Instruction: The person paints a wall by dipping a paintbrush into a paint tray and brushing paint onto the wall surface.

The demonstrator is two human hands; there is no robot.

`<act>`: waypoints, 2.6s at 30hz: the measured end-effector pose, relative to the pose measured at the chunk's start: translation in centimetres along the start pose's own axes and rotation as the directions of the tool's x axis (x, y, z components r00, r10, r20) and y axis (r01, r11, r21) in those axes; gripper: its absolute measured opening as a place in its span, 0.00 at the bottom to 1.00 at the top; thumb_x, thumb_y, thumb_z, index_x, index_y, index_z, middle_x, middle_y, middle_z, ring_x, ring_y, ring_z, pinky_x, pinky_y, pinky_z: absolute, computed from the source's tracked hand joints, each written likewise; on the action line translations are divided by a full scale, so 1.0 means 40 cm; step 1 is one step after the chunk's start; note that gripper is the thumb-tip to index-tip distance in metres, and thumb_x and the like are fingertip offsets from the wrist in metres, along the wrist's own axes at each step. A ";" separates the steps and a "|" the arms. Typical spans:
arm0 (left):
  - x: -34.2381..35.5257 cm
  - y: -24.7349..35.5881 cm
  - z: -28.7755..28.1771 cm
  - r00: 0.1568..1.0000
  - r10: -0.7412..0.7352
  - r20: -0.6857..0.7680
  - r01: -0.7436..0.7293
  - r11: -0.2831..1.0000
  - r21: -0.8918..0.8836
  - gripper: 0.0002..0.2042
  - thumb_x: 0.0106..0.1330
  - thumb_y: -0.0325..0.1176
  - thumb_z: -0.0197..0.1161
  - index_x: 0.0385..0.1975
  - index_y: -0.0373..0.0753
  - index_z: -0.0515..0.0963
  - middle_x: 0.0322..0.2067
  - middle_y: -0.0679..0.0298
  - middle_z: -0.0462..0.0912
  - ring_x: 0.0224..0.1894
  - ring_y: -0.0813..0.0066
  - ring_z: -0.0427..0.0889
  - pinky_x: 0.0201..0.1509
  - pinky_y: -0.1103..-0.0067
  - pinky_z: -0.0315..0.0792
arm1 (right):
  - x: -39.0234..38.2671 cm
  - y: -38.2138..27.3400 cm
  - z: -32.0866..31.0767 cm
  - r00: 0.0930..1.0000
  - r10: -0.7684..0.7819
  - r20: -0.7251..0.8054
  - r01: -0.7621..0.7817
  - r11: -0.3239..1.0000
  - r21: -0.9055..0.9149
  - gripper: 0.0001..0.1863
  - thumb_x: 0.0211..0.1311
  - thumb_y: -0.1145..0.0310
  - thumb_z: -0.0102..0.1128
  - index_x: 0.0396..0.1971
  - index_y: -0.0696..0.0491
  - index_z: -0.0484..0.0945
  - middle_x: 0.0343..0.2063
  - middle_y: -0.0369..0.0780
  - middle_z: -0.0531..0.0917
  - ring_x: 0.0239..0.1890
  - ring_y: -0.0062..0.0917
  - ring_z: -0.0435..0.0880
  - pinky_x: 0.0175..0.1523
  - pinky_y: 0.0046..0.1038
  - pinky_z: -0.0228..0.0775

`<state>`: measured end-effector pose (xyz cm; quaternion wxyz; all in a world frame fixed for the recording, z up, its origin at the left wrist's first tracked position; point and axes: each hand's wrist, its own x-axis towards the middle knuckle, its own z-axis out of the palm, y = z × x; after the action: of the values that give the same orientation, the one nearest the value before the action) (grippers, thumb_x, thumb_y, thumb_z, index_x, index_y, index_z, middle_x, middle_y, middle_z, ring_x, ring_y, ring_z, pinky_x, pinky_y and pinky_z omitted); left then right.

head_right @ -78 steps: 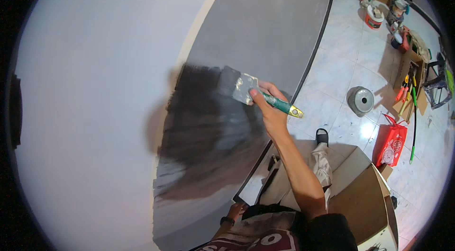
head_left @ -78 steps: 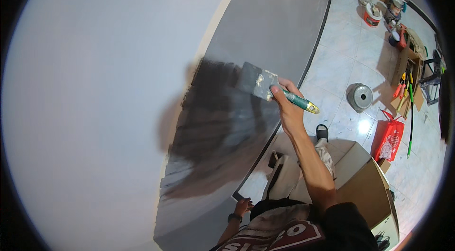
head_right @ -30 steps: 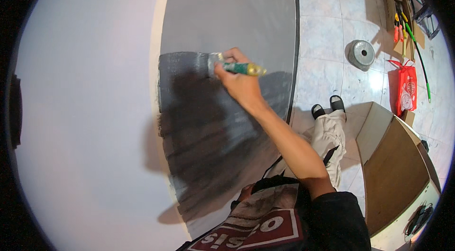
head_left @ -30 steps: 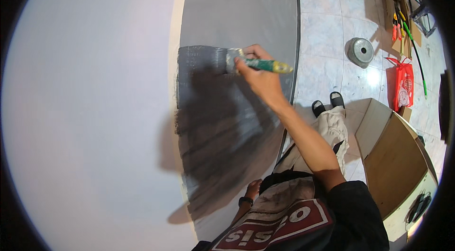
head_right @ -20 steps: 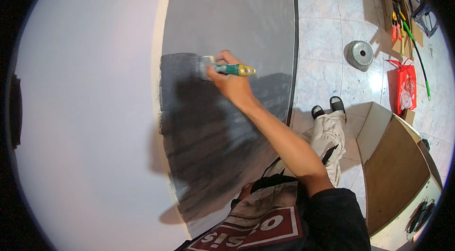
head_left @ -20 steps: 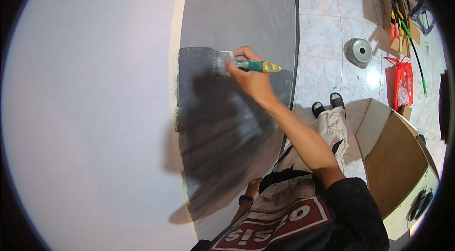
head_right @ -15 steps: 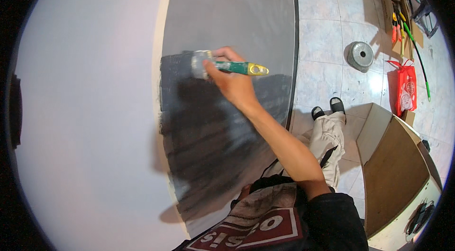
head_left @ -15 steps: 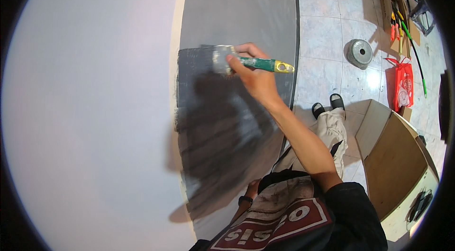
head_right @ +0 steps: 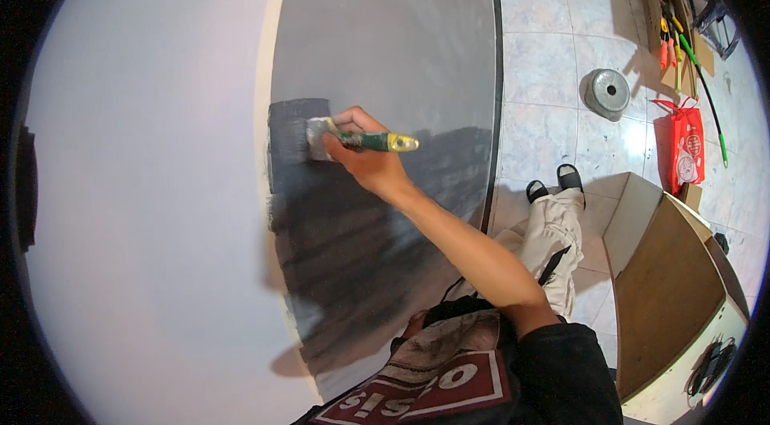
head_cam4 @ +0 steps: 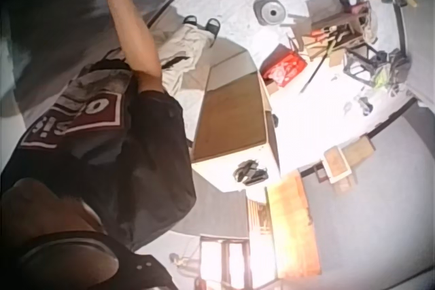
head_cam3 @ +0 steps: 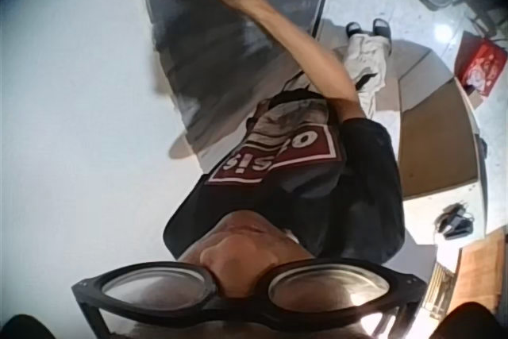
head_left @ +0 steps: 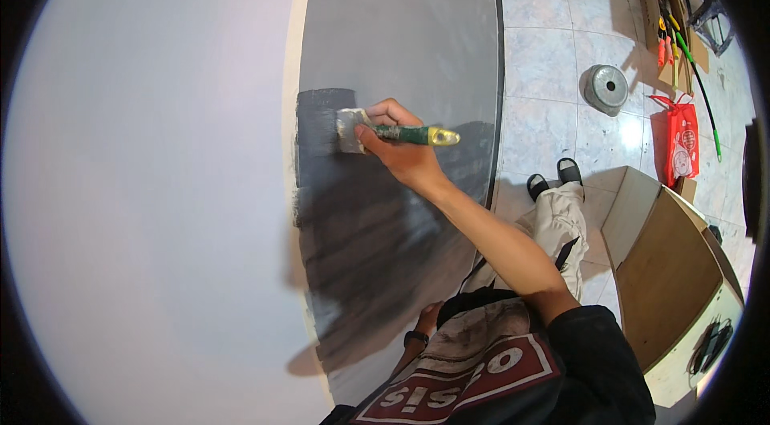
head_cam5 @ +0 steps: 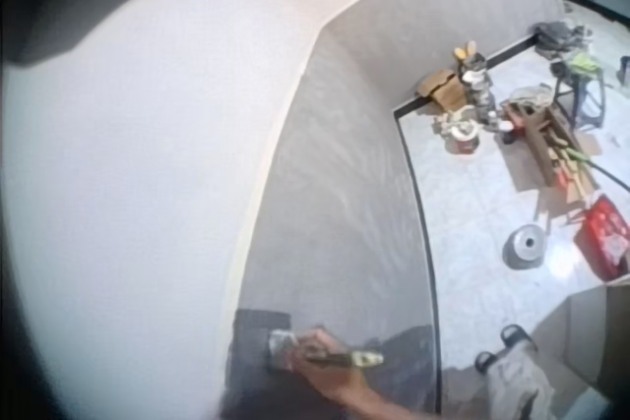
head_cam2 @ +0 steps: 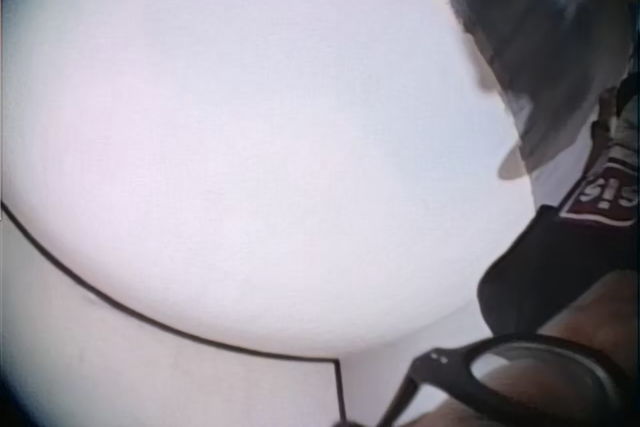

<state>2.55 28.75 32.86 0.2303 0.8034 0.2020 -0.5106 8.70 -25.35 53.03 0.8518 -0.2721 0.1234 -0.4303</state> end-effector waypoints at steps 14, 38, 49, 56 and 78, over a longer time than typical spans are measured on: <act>-0.015 0.044 -0.007 1.000 -0.005 0.003 0.005 0.999 0.043 0.29 0.66 0.55 0.63 0.59 0.39 0.74 0.55 0.61 0.75 0.55 0.66 0.73 0.60 0.67 0.66 | 0.043 0.050 -0.103 0.974 -0.012 -0.226 -0.070 0.935 -0.348 0.09 0.64 0.69 0.66 0.38 0.56 0.75 0.22 0.33 0.81 0.23 0.12 0.75 0.28 0.19 0.65; -0.026 0.099 -0.048 1.000 0.006 -0.004 -0.005 0.994 0.105 0.30 0.67 0.55 0.62 0.61 0.39 0.73 0.57 0.59 0.75 0.58 0.65 0.74 0.63 0.67 0.65 | 0.036 -0.018 -0.061 0.996 0.005 -0.092 -0.022 0.983 -0.183 0.08 0.64 0.67 0.65 0.35 0.54 0.76 0.19 0.30 0.80 0.23 0.14 0.77 0.30 0.21 0.68; -0.017 0.102 -0.054 1.000 0.012 0.002 -0.012 0.996 0.091 0.29 0.67 0.55 0.62 0.60 0.38 0.74 0.53 0.60 0.77 0.54 0.67 0.76 0.61 0.70 0.66 | 0.014 0.158 -0.312 0.912 -0.056 -0.407 -0.224 0.763 -0.606 0.10 0.62 0.67 0.68 0.35 0.52 0.74 0.21 0.32 0.79 0.25 0.13 0.74 0.30 0.22 0.68; -0.015 0.070 -0.060 1.000 0.003 -0.004 -0.002 0.997 0.079 0.29 0.67 0.54 0.62 0.59 0.38 0.75 0.51 0.60 0.79 0.52 0.68 0.77 0.60 0.72 0.67 | 0.029 0.037 -0.097 0.984 -0.058 -0.170 -0.013 0.922 -0.388 0.08 0.65 0.65 0.64 0.35 0.51 0.76 0.21 0.33 0.80 0.27 0.15 0.78 0.34 0.26 0.71; -0.014 0.065 -0.069 0.996 0.085 0.013 -0.086 0.991 0.103 0.26 0.67 0.53 0.63 0.56 0.38 0.77 0.45 0.63 0.81 0.47 0.73 0.79 0.56 0.74 0.70 | 0.023 -0.073 0.000 0.995 -0.061 -0.078 0.053 0.994 -0.092 0.08 0.65 0.66 0.64 0.34 0.54 0.76 0.22 0.30 0.79 0.25 0.11 0.73 0.31 0.20 0.66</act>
<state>5.79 28.16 34.82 0.2107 0.8199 0.1397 -0.5137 7.31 -27.50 54.70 0.8204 -0.2960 0.1691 -0.4591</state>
